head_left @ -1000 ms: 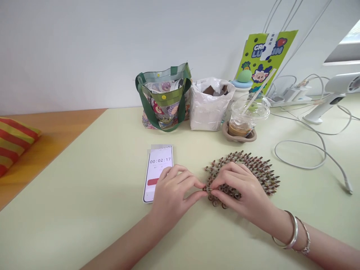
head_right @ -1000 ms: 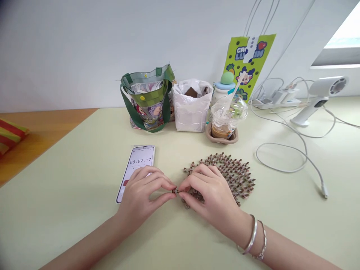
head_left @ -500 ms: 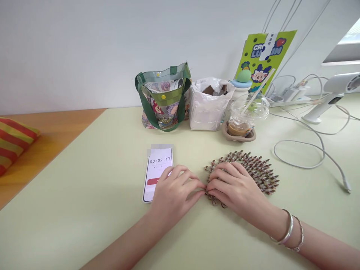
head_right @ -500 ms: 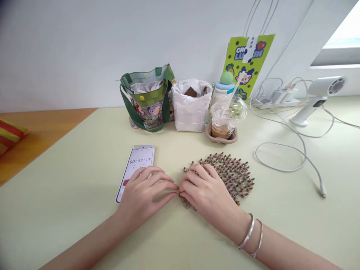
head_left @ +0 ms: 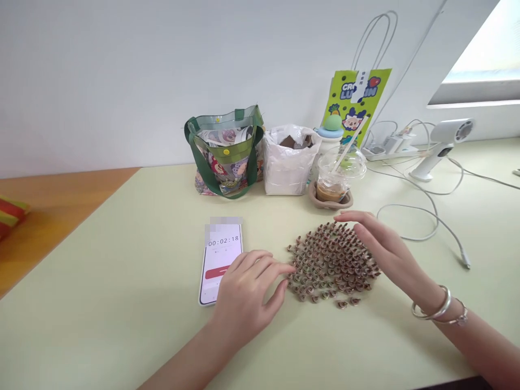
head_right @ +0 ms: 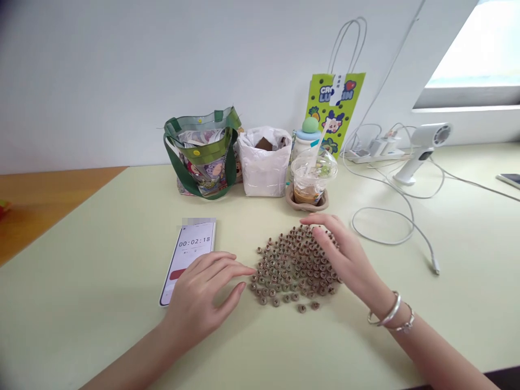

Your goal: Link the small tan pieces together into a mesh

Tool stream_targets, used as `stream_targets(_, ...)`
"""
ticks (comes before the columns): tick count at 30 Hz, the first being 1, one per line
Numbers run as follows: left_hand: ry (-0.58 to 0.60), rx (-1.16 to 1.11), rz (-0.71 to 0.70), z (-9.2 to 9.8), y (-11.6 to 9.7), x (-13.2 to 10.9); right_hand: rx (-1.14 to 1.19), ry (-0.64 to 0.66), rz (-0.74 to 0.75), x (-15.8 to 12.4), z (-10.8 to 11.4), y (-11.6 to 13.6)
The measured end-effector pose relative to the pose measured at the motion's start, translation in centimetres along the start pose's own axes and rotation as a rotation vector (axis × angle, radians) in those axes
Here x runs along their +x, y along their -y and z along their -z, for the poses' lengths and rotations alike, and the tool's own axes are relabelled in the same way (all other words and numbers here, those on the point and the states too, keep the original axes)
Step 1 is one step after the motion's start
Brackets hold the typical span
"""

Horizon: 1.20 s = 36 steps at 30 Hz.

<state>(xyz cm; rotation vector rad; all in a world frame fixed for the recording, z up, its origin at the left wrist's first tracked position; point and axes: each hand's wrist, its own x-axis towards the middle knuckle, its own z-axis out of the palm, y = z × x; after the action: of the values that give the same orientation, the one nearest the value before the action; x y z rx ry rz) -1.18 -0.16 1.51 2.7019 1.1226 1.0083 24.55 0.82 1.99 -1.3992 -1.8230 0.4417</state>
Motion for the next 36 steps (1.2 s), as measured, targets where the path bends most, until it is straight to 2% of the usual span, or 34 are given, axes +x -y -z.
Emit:
stream_targets(2, -0.016, -0.007, -0.025, 0.1, -0.1, 0.0, 0.011, -0.014, -0.114, -0.6, 0.4, -1.2)
stream_targets(6, -0.052, -0.013, -0.052, 0.3, -0.3, 0.1, 0.026, -0.039, -0.236, -1.3, 0.4, -3.0)
stream_targets(15, -0.078, -0.007, -0.049, 0.2, -0.3, 0.0, 0.106, -0.100, -0.334, -0.7, -0.6, -4.0)
stream_targets(26, -0.066, -0.037, -0.071, 0.2, -0.2, -0.1, 0.178, -0.034, -0.289, -0.8, -2.0, -2.9)
stream_targets(36, -0.046, -0.057, -0.074, 0.0, 0.0, -0.1, 0.219, -0.018, -0.255, -0.3, -4.2, -1.9)
